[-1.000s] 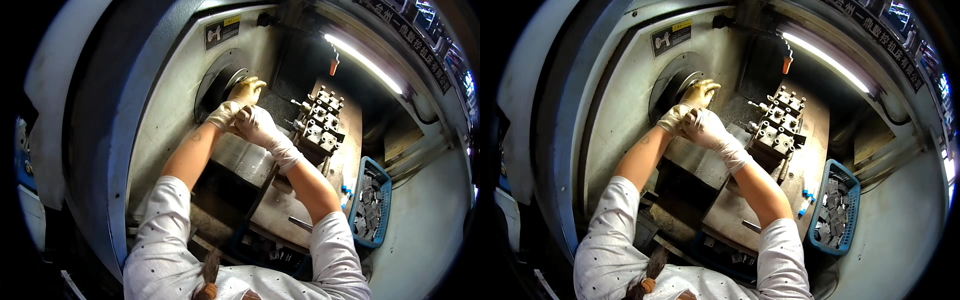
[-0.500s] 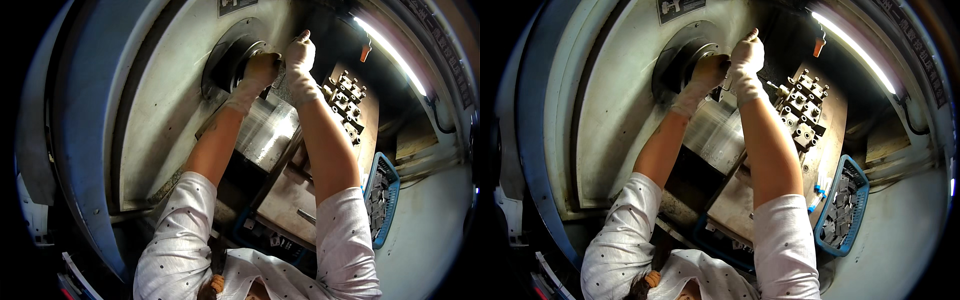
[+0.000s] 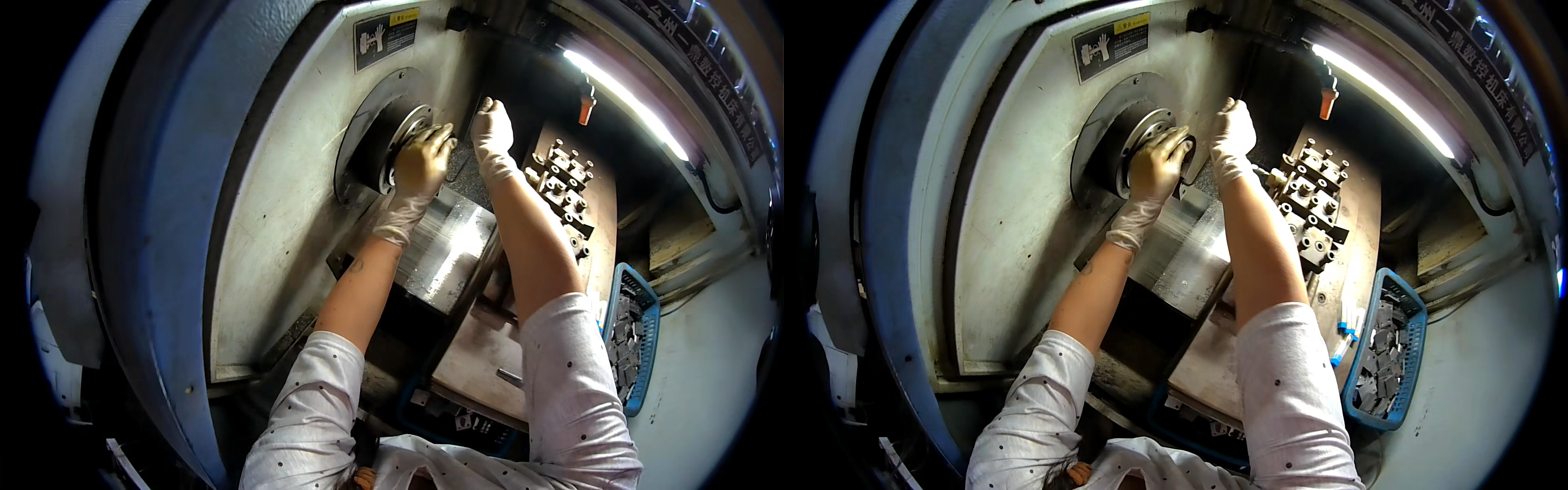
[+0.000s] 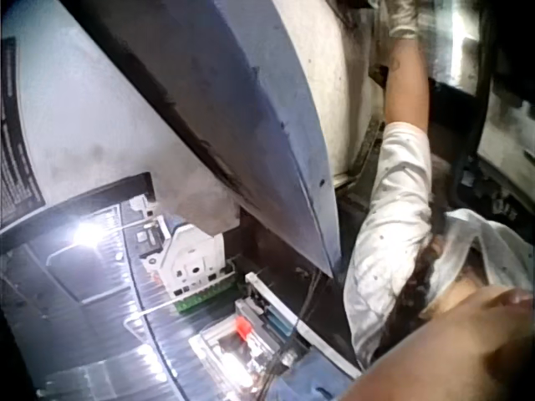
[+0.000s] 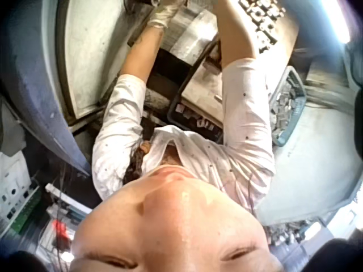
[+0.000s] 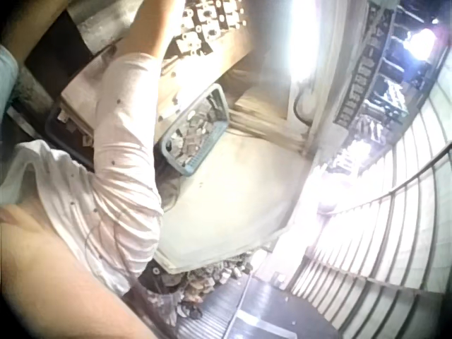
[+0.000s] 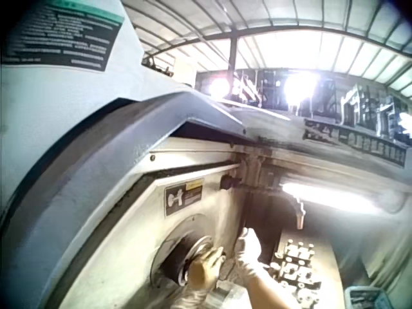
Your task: The person operates a CNC lathe, repeatedly opening the machine door, removing a machined metal part from the chuck, and placing it into a blue basket. They then load a new metal workpiece into the chuck, secure it, and close the door to resume machining.
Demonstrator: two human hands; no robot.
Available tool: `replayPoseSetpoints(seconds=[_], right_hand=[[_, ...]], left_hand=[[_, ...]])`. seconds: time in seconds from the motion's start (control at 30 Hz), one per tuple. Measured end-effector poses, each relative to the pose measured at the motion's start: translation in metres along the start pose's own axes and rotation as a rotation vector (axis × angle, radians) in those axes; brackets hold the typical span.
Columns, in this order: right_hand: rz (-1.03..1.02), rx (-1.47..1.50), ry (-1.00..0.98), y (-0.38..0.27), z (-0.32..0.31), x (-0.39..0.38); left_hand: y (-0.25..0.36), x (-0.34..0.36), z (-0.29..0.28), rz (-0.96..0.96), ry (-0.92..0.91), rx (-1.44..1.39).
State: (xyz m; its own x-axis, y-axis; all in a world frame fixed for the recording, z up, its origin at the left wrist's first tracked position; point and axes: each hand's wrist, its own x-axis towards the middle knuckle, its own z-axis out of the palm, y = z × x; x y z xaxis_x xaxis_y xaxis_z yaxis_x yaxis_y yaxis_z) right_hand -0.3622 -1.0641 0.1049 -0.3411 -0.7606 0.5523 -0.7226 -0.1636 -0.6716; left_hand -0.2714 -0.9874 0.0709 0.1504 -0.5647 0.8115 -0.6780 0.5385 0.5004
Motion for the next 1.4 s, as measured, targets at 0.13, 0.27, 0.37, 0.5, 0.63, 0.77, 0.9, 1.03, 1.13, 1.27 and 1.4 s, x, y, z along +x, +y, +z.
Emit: replayPoseSetpoints(seconds=[0.13,0.27,0.37,0.5,0.63,0.77,0.9,1.03,1.13,1.27,1.4], right_hand=[[-0.069,0.183,-0.003,-0.027,-0.017,-0.008],[-0.072,0.07,-0.03,-0.056,-0.035,-0.033],[-0.103,0.18,-0.007,-0.044,-0.03,-0.027],[-0.032,0.187,-0.005,-0.048,-0.02,-0.021],[0.085,0.154,0.227,0.001,0.016,0.017],[0.092,0.037,-0.036,-0.001,0.015,0.023],[0.077,0.208,0.025,-0.016,0.008,0.014],[-0.03,0.316,0.039,-0.051,-0.005,-0.019],[0.011,0.232,0.154,-0.035,-0.003,0.001],[0.337,0.298,-0.046,-0.002,0.005,0.003],[0.352,0.58,-0.179,0.002,0.011,-0.067]], left_hand=[[0.013,-0.022,-0.011,0.005,0.164,-0.179],[0.006,-0.024,-0.012,0.079,0.205,0.096],[0.012,0.015,-0.008,-0.208,-0.223,0.183],[-0.001,0.026,-0.007,-0.168,-0.385,0.396],[0.0,0.016,0.009,-0.065,-0.155,0.235],[0.008,0.021,-0.001,-0.157,-0.227,0.275],[0.005,0.004,-0.005,-0.044,-0.13,0.332],[-0.011,-0.02,-0.007,-0.003,0.217,-0.031],[0.001,-0.022,0.0,-0.072,0.258,-0.149],[0.008,-0.008,-0.001,-0.078,0.134,-0.069],[0.001,-0.008,-0.005,-0.047,0.145,0.038]])
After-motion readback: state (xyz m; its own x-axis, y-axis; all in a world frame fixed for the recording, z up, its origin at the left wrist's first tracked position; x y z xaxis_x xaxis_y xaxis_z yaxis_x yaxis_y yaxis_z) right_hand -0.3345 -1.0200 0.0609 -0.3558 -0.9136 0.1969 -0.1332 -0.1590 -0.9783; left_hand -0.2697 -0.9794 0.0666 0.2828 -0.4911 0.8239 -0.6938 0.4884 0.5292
